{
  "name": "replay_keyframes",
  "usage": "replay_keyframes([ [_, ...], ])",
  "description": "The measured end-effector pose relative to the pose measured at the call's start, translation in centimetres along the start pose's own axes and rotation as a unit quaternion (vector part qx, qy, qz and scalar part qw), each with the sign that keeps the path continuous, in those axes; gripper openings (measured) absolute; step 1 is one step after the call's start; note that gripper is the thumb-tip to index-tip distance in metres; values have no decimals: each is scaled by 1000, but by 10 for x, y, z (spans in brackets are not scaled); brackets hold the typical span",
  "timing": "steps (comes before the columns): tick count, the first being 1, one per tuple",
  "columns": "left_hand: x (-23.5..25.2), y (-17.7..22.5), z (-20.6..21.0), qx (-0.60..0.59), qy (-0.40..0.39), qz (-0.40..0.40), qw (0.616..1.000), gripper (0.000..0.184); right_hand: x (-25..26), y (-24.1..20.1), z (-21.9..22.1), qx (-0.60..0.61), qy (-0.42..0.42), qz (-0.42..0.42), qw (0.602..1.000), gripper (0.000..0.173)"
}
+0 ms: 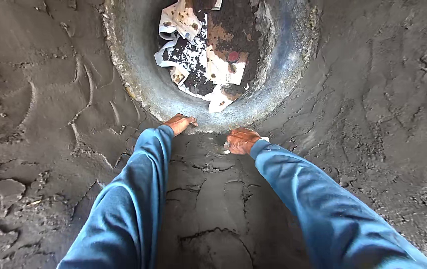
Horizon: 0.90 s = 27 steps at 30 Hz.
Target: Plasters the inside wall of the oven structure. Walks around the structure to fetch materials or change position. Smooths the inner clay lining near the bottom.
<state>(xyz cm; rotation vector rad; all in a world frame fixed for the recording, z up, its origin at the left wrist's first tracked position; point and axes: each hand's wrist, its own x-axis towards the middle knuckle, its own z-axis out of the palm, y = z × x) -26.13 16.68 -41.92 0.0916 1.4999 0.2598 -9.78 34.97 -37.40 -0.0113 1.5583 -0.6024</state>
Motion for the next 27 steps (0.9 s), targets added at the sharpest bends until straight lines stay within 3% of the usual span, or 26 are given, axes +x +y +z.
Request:
replay_keyframes([
  [4, -2, 8, 22, 4, -32, 10, 999, 55, -40, 25, -10, 11, -19, 38, 999, 50],
  [7, -9, 13, 49, 41, -48, 48, 997, 49, -56, 57, -16, 49, -35, 113, 992, 55],
  [12, -19, 25, 89, 148, -100, 63, 982, 40, -21, 66, -16, 181, -10, 149, 972, 56],
  [17, -45, 46, 104, 190, -115, -11, 975, 84, 31, 42, -13, 220, -43, 114, 968, 57],
  [21, -52, 50, 105, 199, -118, -68, 971, 115, 30, 30, -18, 184, -64, 83, 977, 56],
  [24, -58, 63, 91, 232, -151, -73, 958, 104, 25, 23, -24, 148, -63, 62, 985, 58],
  [27, -63, 73, 79, 245, -190, -55, 949, 65, 18, 16, -19, 130, -55, 46, 989, 58],
])
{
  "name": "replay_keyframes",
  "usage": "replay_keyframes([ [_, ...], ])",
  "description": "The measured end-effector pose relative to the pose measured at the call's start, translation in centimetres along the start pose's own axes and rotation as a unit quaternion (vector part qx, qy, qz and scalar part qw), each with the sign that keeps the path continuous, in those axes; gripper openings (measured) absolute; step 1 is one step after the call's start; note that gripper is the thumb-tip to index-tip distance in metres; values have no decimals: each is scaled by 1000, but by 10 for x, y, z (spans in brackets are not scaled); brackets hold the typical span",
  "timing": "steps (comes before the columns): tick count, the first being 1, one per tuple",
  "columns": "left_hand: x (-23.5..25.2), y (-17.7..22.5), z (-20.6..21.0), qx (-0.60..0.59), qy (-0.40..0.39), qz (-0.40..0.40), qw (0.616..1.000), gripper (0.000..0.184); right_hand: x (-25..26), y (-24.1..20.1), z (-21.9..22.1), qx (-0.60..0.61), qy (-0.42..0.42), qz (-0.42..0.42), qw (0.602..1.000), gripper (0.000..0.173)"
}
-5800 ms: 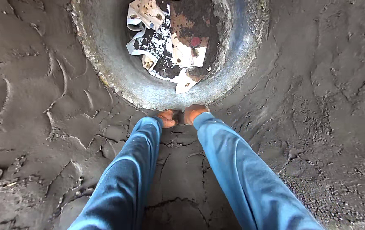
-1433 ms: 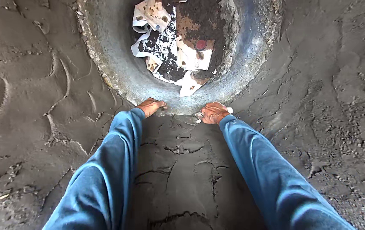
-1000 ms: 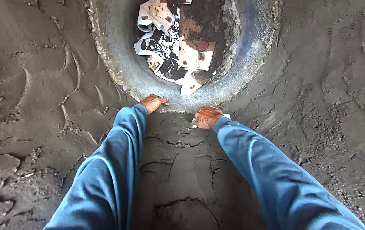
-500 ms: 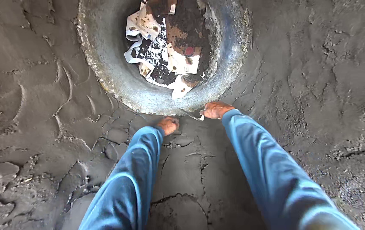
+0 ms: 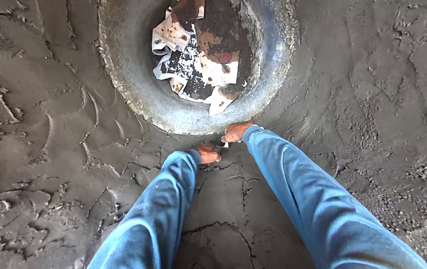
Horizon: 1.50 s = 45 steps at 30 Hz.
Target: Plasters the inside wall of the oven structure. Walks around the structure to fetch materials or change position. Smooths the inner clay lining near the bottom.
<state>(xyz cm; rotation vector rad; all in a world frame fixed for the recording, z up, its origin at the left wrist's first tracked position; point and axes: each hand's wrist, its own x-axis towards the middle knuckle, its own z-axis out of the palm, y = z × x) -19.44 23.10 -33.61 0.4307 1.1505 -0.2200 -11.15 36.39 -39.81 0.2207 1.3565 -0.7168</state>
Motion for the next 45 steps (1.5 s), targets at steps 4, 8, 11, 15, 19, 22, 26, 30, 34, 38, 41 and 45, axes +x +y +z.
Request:
replay_keyframes([
  [4, -10, 6, -15, 106, -25, 65, 992, 43, -8, -7, 10, -7, 10, -29, 1000, 58],
  [8, -3, 9, -16, 180, 16, -16, 983, 40, -13, -14, 14, -15, 16, -32, 999, 57],
  [11, 14, -9, -8, 127, 51, -36, 990, 57, -18, -19, 18, -27, 20, -24, 999, 57],
  [15, 6, -24, -8, 43, 16, -20, 999, 70, -30, -29, 22, -41, 22, -26, 999, 57],
  [19, -1, -25, -9, 81, -12, 8, 997, 59, -49, -38, 26, -43, 20, -37, 998, 55],
  [22, -7, -28, -7, 65, -11, 17, 998, 62, -63, -45, 27, -47, 22, -43, 998, 52],
  [26, -15, -28, -1, 33, -3, 19, 999, 64, -79, -54, 29, -53, 32, -48, 997, 49],
  [30, -8, -38, 10, 55, 9, 41, 998, 61, -93, -60, 34, -59, 26, -50, 997, 50],
  [34, -12, -42, 16, 77, 19, 50, 996, 57, -104, -65, 37, -64, 35, -62, 995, 49],
  [38, -19, -42, 20, 130, 21, 48, 990, 52, -118, -70, 41, -70, 51, -69, 994, 47],
  [41, -27, -40, 25, 138, 26, 48, 989, 51, -126, -70, 42, -82, 49, -76, 992, 47],
  [45, -43, -36, 26, 142, 28, 43, 989, 53, -148, -61, 41, -97, 39, -102, 989, 51],
])
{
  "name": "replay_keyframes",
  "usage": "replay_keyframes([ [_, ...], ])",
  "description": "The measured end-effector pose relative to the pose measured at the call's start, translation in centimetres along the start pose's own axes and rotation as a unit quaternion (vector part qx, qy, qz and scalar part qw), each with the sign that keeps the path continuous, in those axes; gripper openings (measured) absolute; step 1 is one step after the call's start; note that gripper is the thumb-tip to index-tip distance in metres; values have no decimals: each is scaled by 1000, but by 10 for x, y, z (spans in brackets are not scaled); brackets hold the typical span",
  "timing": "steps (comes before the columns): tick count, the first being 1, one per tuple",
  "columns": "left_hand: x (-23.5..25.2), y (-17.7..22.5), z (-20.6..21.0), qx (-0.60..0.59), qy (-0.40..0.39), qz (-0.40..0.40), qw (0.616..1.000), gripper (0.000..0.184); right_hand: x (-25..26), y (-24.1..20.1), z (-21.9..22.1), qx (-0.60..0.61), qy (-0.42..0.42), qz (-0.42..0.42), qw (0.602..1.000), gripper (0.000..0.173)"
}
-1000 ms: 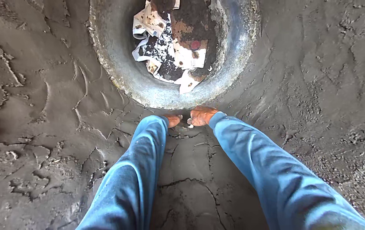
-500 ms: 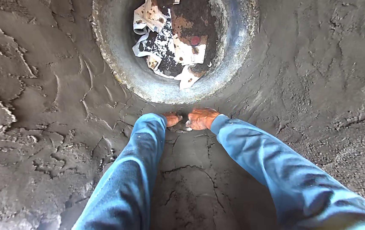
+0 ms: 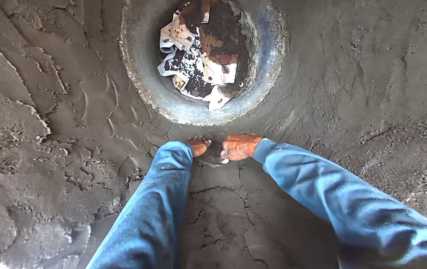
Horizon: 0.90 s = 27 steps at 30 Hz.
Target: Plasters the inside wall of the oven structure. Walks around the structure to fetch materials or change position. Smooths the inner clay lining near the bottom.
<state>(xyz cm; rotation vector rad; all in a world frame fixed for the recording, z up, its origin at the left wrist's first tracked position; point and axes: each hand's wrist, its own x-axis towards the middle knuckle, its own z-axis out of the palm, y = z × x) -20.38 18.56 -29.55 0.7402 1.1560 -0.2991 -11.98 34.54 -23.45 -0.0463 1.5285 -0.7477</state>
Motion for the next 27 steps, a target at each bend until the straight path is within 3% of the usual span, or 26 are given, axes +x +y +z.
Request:
replay_keyframes([
  [7, -12, 11, 1, 45, -46, -7, 998, 60, -35, 74, -19, -35, 3, 50, 998, 55],
  [11, -42, 47, -9, 100, -120, -44, 987, 76, 7, 111, -24, -26, 23, 108, 994, 59],
  [15, -77, 75, -25, 147, -164, -18, 975, 68, 65, 123, -8, 14, 49, 123, 991, 58],
  [18, -118, 79, -44, 134, -149, -28, 979, 73, 97, 115, 8, 28, 52, 129, 990, 57],
  [21, -181, 70, -65, 150, -50, -58, 986, 75, 116, 104, 11, 15, 35, 125, 991, 54],
  [23, -238, 43, -58, 196, 157, -11, 968, 72, 115, 93, 7, -4, 9, 107, 994, 53],
  [24, -262, 24, -52, 199, 295, 33, 934, 71, 113, 87, 3, -10, 1, 100, 995, 53],
  [25, -285, 8, -50, 161, 393, 73, 902, 67, 109, 83, 0, -13, -3, 93, 996, 53],
  [27, -331, -8, -52, -68, 478, 187, 856, 51, 102, 81, 4, -12, -5, 73, 997, 53],
])
